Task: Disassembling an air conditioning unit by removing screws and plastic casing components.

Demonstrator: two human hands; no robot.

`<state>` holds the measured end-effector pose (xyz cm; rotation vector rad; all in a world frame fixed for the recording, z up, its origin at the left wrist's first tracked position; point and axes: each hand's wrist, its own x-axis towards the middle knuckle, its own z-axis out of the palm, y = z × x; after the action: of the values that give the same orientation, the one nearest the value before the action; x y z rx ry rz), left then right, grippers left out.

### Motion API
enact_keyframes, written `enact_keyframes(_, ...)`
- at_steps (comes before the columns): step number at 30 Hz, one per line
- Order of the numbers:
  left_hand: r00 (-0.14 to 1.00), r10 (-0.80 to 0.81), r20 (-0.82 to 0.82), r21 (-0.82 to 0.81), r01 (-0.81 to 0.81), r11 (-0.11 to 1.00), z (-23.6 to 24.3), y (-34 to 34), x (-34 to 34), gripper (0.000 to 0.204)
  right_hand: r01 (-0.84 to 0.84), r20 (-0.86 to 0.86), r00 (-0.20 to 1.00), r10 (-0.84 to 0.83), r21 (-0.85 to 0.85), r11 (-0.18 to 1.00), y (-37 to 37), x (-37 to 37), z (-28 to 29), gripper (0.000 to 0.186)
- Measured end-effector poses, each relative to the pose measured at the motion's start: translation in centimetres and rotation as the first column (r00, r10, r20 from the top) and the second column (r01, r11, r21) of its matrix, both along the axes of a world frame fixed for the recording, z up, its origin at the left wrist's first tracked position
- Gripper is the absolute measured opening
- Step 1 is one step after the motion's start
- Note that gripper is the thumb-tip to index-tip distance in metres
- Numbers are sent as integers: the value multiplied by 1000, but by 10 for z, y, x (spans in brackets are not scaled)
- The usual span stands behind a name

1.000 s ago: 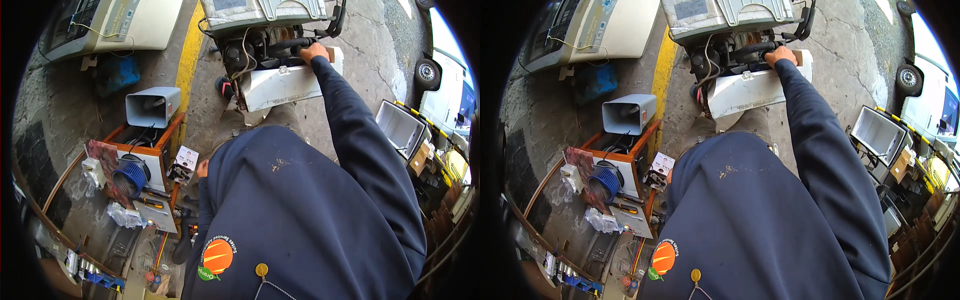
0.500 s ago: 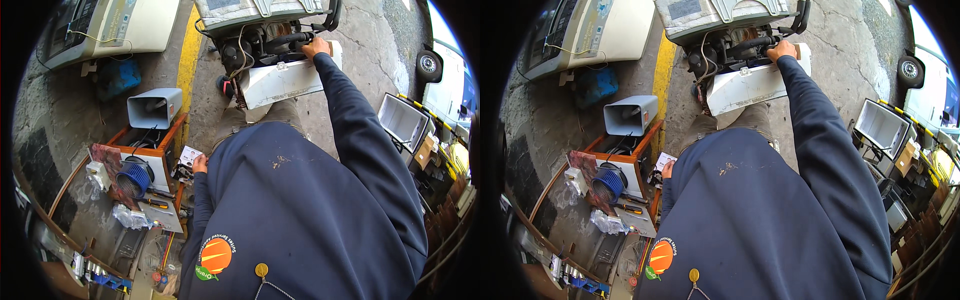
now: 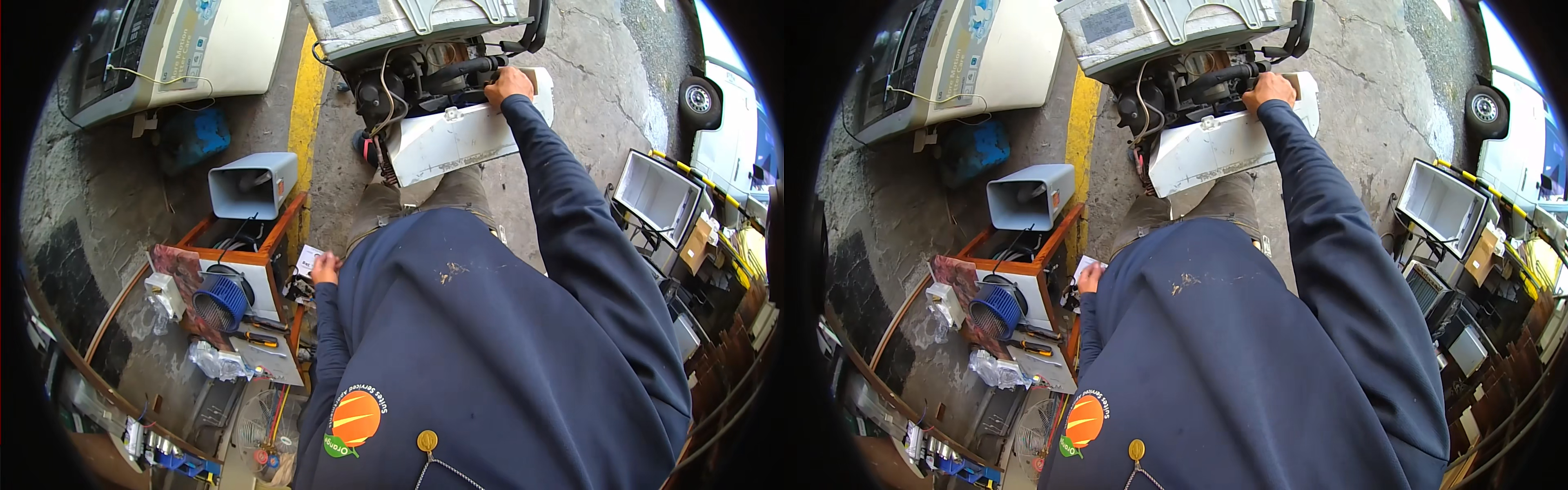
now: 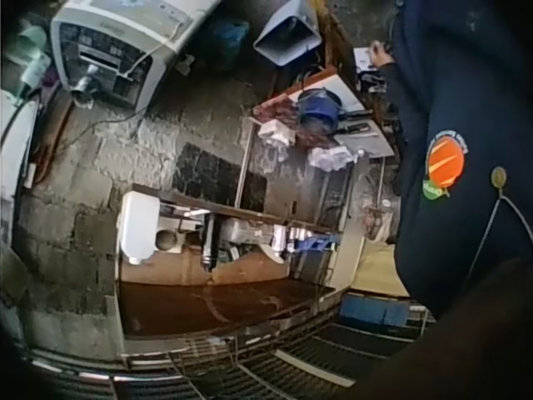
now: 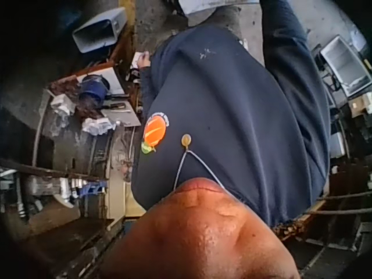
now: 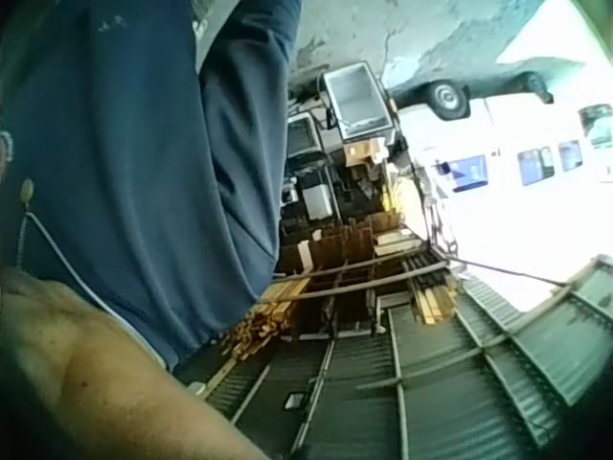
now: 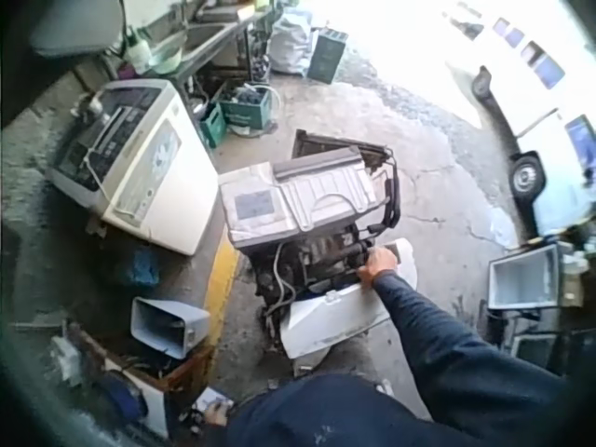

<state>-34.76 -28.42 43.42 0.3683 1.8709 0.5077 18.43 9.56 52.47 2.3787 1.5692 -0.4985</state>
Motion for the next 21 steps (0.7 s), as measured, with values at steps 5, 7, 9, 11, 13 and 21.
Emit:
enact_keyframes(5,982,-151,-116,320,180,930,107,168,90,21,-36,20,999,36,0,999,-3,-3,-8,41)
enact_keyframes(7,898,-329,-293,532,439,724,149,242,159,20,-51,44,998,51,5,999,-1,-6,-7,41)
enact_keyframes(9,834,-458,-308,646,537,543,172,297,228,22,-40,37,999,38,57,998,1,-11,-7,39)
enact_keyframes(11,771,-591,-238,727,545,417,159,334,292,25,-29,36,999,26,104,994,-1,-10,-6,39)
enact_keyframes(13,660,-706,-257,642,663,386,118,356,341,27,-48,-35,998,52,121,991,-6,-3,-5,40)
enact_keyframes(21,469,-882,-48,471,789,394,22,386,432,40,-161,-222,949,222,263,951,-23,21,8,38)
